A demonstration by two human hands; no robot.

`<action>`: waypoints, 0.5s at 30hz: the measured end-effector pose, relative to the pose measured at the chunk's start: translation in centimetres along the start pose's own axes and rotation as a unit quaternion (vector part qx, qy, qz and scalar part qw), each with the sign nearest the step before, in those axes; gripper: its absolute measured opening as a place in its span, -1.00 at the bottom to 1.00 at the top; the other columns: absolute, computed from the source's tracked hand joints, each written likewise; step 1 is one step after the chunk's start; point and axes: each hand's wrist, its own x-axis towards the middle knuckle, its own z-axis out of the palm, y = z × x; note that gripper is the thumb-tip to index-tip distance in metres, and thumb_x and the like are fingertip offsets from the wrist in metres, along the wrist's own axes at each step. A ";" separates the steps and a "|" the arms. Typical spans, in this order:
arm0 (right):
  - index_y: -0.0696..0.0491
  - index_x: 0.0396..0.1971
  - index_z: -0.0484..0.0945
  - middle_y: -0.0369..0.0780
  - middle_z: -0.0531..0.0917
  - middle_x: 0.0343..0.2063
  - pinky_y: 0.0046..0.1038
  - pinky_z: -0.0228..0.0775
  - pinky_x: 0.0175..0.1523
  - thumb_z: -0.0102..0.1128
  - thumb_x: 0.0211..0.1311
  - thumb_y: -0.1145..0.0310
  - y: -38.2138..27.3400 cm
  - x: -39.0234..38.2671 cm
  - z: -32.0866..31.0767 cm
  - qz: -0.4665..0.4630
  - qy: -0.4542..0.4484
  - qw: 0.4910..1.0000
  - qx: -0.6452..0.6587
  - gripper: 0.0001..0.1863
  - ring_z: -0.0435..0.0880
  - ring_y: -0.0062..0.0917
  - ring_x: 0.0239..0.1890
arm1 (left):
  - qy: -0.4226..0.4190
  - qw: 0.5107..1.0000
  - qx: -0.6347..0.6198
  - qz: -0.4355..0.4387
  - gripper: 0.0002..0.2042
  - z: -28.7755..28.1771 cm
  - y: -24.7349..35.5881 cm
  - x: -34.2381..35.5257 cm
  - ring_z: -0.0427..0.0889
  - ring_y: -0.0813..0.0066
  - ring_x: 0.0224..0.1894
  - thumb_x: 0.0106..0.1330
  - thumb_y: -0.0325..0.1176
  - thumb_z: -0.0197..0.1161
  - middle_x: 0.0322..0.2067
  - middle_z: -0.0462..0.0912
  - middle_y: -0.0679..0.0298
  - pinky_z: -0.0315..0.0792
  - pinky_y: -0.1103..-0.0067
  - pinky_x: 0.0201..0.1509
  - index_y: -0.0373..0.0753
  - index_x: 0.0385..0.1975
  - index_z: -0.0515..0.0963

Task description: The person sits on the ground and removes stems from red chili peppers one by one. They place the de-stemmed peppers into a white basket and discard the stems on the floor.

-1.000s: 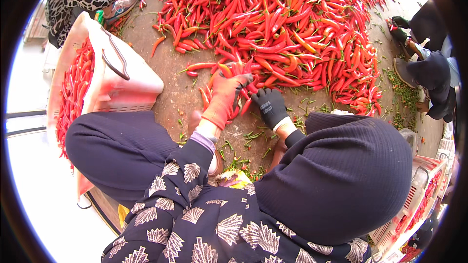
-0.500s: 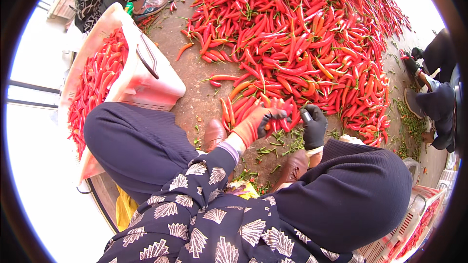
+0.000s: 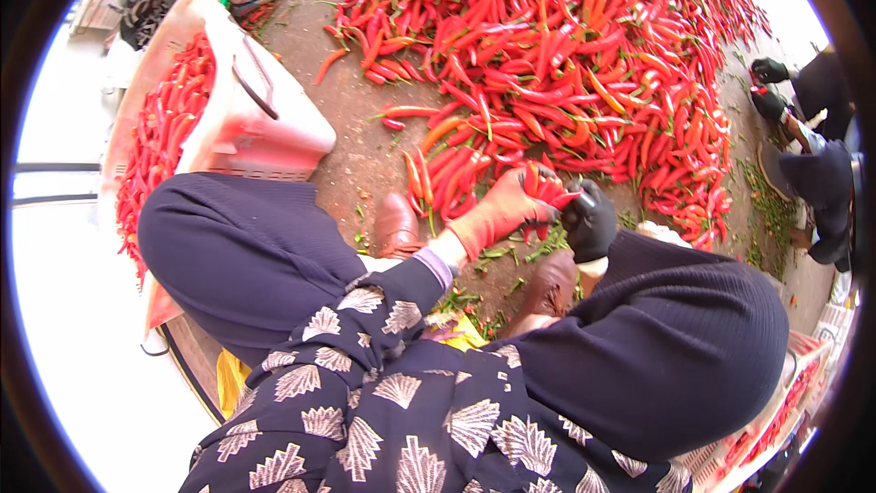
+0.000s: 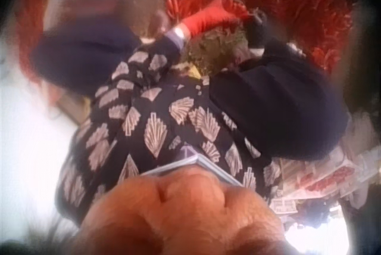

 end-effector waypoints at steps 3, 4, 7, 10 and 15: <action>0.09 -0.36 0.55 -0.31 0.52 -0.64 -0.53 0.24 -0.52 0.18 0.23 0.27 2.7 0.8 -2.3 0.154 -0.004 0.970 0.188 -0.81 0.40 -0.69 -0.64 | -0.029 0.997 0.047 0.061 -0.63 2.8 2.3 -0.5 0.59 0.60 -0.38 -0.09 -0.64 0.35 -0.39 0.61 0.35 0.52 0.57 -0.40 -0.28 -0.21 0.51; 0.09 -0.35 0.55 -0.30 0.54 -0.62 -0.51 0.26 -0.50 0.19 0.22 0.26 3.2 0.8 -3.3 0.147 0.004 0.988 0.045 -0.80 0.42 -0.66 -0.63 | -0.022 0.990 0.125 0.055 -0.57 3.0 3.8 -0.9 0.59 0.61 -0.37 -0.13 -0.61 0.39 -0.37 0.62 0.37 0.52 0.61 -0.31 -0.27 -0.17 0.51; 0.10 -0.34 0.56 -0.28 0.58 -0.57 -0.47 0.33 -0.46 0.24 0.17 0.22 4.2 0.4 -4.4 0.117 0.010 0.925 -0.362 -0.76 0.48 -0.59 -0.60 | 0.067 0.989 0.113 0.064 -0.54 1.4 10.0 -3.8 0.61 0.59 -0.42 -0.08 -0.60 0.40 -0.34 0.63 0.29 0.51 0.62 -0.41 -0.24 -0.10 0.48; 0.09 -0.32 0.58 -0.22 0.61 -0.54 -0.41 0.39 -0.37 0.28 0.12 0.20 3.7 0.0 -3.5 0.019 0.028 0.891 -0.453 -0.73 0.56 -0.50 -0.52 | 0.171 0.916 0.179 0.315 -0.62 -1.5 16.7 -9.3 0.63 0.56 -0.53 0.05 -0.45 0.37 -0.49 0.66 0.27 0.41 0.70 -0.52 -0.29 -0.09 0.50; 0.07 -0.29 0.59 -0.10 0.66 -0.46 -0.39 0.42 -0.20 0.29 0.07 0.26 1.0 1.5 0.7 -0.220 0.113 0.717 -0.651 -0.75 0.66 -0.33 -0.35 | 0.366 0.767 0.328 0.412 -0.69 -6.3 25.0 -21.0 0.64 0.53 -0.37 0.16 -0.55 0.31 -0.28 0.66 0.24 0.49 0.69 -0.20 -0.39 -0.07 0.56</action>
